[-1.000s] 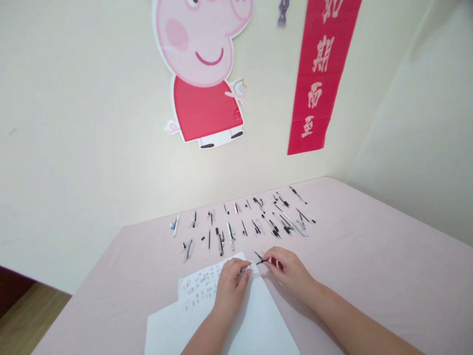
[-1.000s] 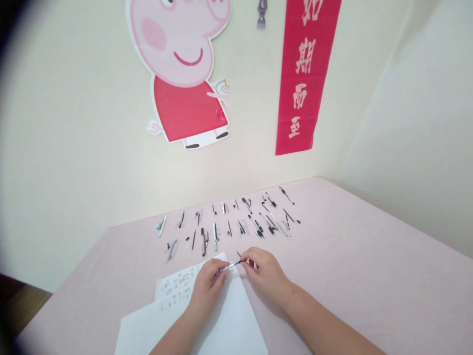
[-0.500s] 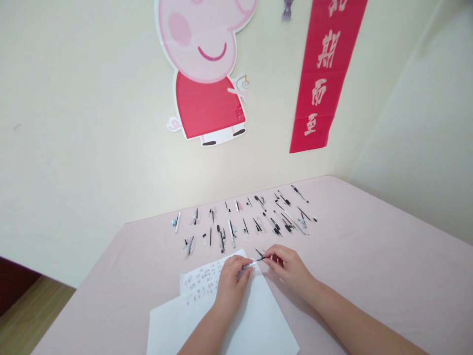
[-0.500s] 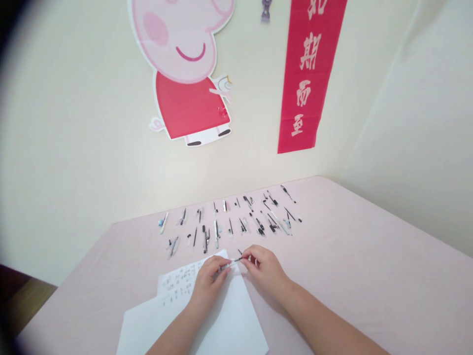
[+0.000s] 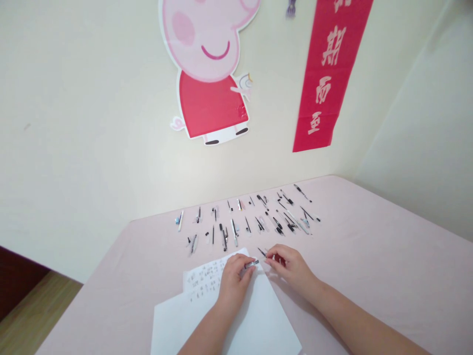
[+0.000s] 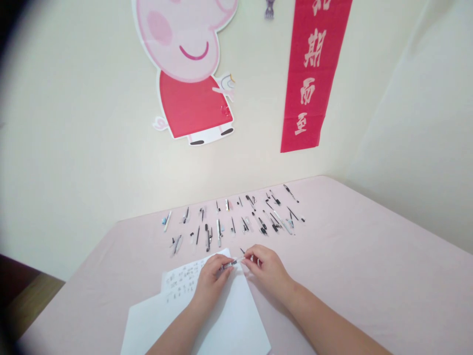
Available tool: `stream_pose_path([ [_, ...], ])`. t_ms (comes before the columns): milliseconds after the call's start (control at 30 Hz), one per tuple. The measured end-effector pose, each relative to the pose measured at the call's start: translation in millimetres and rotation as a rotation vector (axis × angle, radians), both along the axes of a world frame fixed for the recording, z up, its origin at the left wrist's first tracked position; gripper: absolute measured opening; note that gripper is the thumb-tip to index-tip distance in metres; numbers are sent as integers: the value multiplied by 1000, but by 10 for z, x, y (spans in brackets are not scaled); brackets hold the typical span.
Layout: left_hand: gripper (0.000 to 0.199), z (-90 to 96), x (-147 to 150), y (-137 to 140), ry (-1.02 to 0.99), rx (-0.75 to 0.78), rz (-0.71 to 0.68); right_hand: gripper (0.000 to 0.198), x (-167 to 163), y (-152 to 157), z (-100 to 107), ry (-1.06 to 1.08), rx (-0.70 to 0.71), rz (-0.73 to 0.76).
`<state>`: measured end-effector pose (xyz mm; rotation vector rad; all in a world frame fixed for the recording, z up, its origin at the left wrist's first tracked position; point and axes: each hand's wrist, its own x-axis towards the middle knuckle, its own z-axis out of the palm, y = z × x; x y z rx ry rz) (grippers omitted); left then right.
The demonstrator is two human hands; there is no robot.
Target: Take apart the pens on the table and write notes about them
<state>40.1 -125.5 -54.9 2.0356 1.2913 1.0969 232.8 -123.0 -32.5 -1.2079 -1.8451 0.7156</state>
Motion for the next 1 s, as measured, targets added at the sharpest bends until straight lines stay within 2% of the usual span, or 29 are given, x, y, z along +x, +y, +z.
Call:
stream_pose_path([
  [167,15,-24,-1,-5,-26,-38,54,17,12,-9,28,-21,14,-8],
  [300,16,-25,-9,0,-81,-53,124,24,40,5,34,-74,25,-71],
  [433,15,8,-11,2,-125,-32,158,18,77,27,18,-201,1,-129],
  [633,15,8,-11,3,-132,8,161,18,63,21,3,-434,-40,-93],
  [1000,14,60,8,-42,-21,45,104,17,6,-4,21,-572,-69,-61],
])
